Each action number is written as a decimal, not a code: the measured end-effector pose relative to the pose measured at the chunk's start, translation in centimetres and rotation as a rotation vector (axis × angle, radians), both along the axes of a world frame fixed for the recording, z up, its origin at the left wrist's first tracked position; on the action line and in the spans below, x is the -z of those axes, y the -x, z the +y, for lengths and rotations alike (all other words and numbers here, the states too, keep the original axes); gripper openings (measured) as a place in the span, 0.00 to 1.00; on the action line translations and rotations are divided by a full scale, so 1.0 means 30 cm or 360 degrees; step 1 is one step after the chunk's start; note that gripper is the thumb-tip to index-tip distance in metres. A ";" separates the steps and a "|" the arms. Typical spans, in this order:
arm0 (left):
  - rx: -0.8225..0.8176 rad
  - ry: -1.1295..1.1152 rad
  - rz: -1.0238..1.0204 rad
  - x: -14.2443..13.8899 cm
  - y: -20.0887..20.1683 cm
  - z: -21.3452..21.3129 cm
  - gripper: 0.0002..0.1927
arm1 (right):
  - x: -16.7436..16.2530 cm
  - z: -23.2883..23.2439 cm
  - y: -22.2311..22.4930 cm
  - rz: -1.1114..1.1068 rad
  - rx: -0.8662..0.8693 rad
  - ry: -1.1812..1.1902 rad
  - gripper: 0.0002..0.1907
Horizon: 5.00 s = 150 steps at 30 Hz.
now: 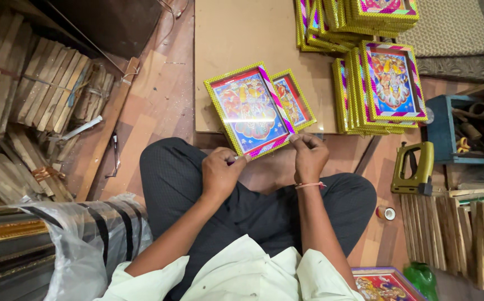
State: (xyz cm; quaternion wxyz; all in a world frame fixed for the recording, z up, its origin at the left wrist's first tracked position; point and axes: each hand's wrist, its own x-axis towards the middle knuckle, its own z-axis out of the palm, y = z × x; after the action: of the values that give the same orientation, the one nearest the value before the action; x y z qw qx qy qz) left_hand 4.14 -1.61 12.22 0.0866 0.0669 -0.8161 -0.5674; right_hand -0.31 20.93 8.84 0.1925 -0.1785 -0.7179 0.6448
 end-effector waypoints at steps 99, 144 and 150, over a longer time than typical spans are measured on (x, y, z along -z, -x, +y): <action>-0.0104 -0.0049 -0.0162 0.097 0.034 0.062 0.18 | 0.163 0.288 0.129 -0.0670 0.0505 -0.1076 0.14; 0.0101 -0.1760 -0.0604 0.174 0.042 0.016 0.07 | -0.156 -0.258 -0.255 -0.0375 -0.0646 -0.0121 0.22; -0.0155 -0.1453 -0.0486 0.138 0.113 -0.068 0.10 | -0.043 -0.003 -0.116 0.0177 0.0127 0.0045 0.17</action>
State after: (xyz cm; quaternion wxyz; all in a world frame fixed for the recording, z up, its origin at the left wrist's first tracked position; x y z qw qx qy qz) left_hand 0.77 -3.64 8.09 -0.0458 0.2187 -0.4831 -0.8466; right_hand 3.17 20.83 10.14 0.2551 -0.1735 -0.6893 0.6555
